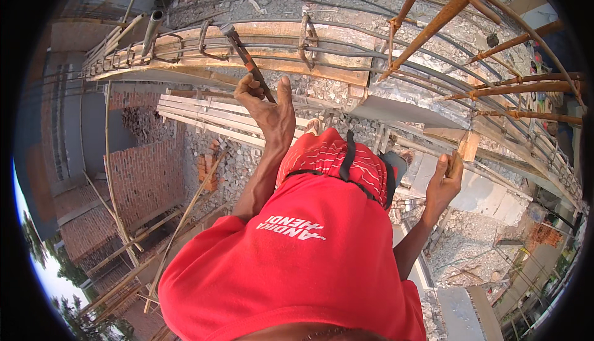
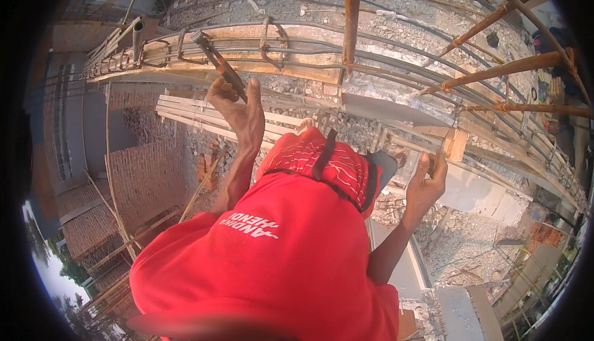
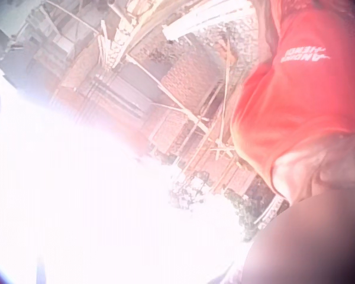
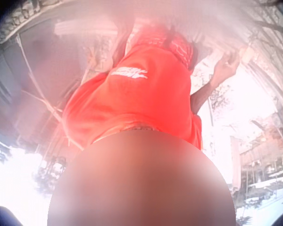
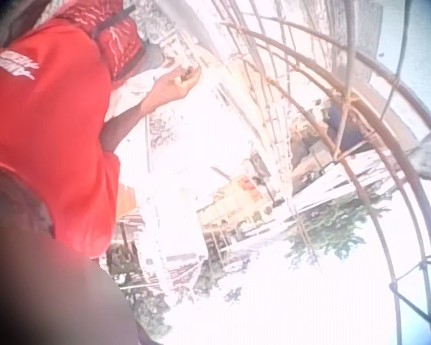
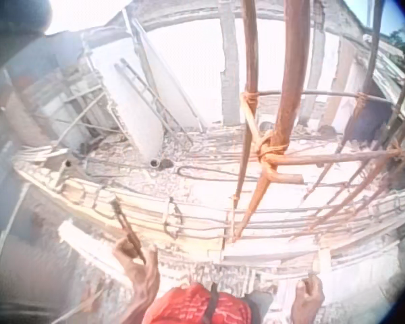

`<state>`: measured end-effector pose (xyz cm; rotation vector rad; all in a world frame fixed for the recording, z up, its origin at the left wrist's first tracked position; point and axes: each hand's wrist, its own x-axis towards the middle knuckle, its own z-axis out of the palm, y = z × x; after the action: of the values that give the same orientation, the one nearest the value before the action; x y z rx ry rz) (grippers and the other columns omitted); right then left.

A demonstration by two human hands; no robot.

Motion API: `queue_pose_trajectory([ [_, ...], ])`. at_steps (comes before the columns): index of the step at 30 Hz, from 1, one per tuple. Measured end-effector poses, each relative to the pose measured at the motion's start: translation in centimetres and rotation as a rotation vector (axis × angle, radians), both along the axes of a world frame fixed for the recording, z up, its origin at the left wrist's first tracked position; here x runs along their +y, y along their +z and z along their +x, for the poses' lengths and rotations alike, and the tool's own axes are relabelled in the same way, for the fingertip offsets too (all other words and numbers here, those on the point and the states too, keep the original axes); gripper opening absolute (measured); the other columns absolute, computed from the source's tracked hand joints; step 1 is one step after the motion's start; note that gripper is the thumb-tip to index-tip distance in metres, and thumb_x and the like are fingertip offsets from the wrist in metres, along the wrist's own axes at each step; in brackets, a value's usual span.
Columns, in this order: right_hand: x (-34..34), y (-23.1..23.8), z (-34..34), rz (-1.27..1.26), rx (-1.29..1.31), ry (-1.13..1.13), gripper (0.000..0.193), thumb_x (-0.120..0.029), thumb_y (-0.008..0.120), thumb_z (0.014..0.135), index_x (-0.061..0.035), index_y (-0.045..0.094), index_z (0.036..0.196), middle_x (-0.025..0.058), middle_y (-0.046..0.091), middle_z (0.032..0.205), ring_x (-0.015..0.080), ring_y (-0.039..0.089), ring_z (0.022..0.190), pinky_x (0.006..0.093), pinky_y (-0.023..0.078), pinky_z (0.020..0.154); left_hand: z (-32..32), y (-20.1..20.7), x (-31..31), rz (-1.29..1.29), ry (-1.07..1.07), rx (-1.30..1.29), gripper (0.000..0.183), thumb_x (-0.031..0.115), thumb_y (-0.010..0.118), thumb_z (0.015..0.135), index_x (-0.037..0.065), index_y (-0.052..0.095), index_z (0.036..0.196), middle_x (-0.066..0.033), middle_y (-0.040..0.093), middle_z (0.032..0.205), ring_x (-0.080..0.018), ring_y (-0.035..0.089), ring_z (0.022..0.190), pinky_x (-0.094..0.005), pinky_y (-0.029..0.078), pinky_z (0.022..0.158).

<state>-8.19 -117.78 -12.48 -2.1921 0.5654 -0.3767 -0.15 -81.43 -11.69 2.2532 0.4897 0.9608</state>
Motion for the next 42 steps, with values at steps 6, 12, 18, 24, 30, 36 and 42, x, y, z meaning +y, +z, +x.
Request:
queue_pose_trajectory([
  [6, 0.2, 2.3, 1.2, -0.377, -0.012, 0.028, 0.048, -0.029, 0.069, 0.098, 0.0055, 0.059, 0.131, 0.0224, 0.065, 0.124, 0.0349, 0.062, 0.115, 0.0456, 0.049, 0.100, 1.9, 1.1, 2.5, -0.332, -0.124, -0.052, 0.031, 0.031, 0.056, 0.107, 0.001, 0.055, 0.111, -0.0025, 0.048, 0.089, -0.0110, 0.045, 0.076, -0.0286, 0.040, 0.067],
  [12, 3.1, 4.4, 1.6, -0.339, -0.340, 0.130, 0.047, -0.021, 0.074, 0.093, 0.0017, 0.058, 0.131, 0.0213, 0.059, 0.130, 0.0388, 0.058, 0.121, 0.0471, 0.051, 0.099, 4.4, 6.6, 5.8, -0.231, -0.055, -0.179, 0.049, 0.045, 0.054, 0.107, 0.000, 0.068, 0.094, 0.0035, 0.045, 0.066, -0.0056, 0.032, 0.058, -0.0285, 0.026, 0.051],
  [18, 8.0, 6.9, 1.7, -0.058, -0.451, 0.404, 0.050, -0.024, 0.077, 0.091, 0.0008, 0.059, 0.131, 0.0200, 0.061, 0.132, 0.0381, 0.062, 0.119, 0.0448, 0.053, 0.099, 6.4, 12.9, 10.5, -0.193, -0.278, -0.559, 0.061, 0.060, 0.054, 0.100, 0.003, 0.062, 0.083, 0.0035, 0.043, 0.065, -0.0065, 0.034, 0.056, -0.0254, 0.027, 0.049],
  [24, 10.7, 9.9, 1.2, 0.215, -0.521, 0.649, 0.089, -0.048, 0.080, 0.086, -0.0012, 0.040, 0.150, 0.0213, 0.045, 0.150, 0.0387, 0.049, 0.135, 0.0497, 0.044, 0.111, 5.4, 17.8, 5.3, -0.907, -1.341, -0.302, 0.062, 0.063, 0.063, 0.092, 0.001, 0.061, 0.085, -0.0005, 0.044, 0.066, -0.0094, 0.041, 0.054, -0.0230, 0.035, 0.045],
  [30, 10.4, 6.8, -1.3, 0.675, -0.253, 0.632, 0.089, -0.055, 0.065, 0.095, -0.0022, 0.029, 0.156, 0.0207, 0.054, 0.133, 0.0352, 0.060, 0.109, 0.0447, 0.050, 0.092, -0.6, 7.7, -11.3, -0.582, -1.463, 0.410, 0.047, 0.042, 0.053, 0.107, -0.004, 0.065, 0.102, -0.0125, 0.061, 0.102, -0.0238, 0.057, 0.091, -0.0366, 0.047, 0.083],
  [36, 2.0, 3.9, -6.2, 0.502, 0.013, 0.097, 0.046, -0.038, 0.056, 0.104, 0.0006, 0.060, 0.129, 0.0174, 0.062, 0.088, 0.0291, 0.061, 0.080, 0.0415, 0.048, 0.075, 2.3, 4.1, -21.5, -0.440, -1.566, 0.619, 0.050, 0.044, 0.049, 0.108, -0.001, 0.067, 0.120, -0.0096, 0.062, 0.114, -0.0171, 0.061, 0.082, -0.0287, 0.050, 0.070],
  [42, -6.4, 4.4, -3.7, 0.077, 0.297, 0.105, 0.050, -0.026, 0.060, 0.101, -0.0015, 0.054, 0.144, 0.0209, 0.067, 0.094, 0.0320, 0.064, 0.089, 0.0419, 0.049, 0.083, 0.8, -0.6, -28.2, -1.041, -1.293, 0.884, 0.045, 0.043, 0.052, 0.108, 0.001, 0.066, 0.112, -0.0081, 0.066, 0.101, -0.0124, 0.060, 0.078, -0.0265, 0.049, 0.066],
])
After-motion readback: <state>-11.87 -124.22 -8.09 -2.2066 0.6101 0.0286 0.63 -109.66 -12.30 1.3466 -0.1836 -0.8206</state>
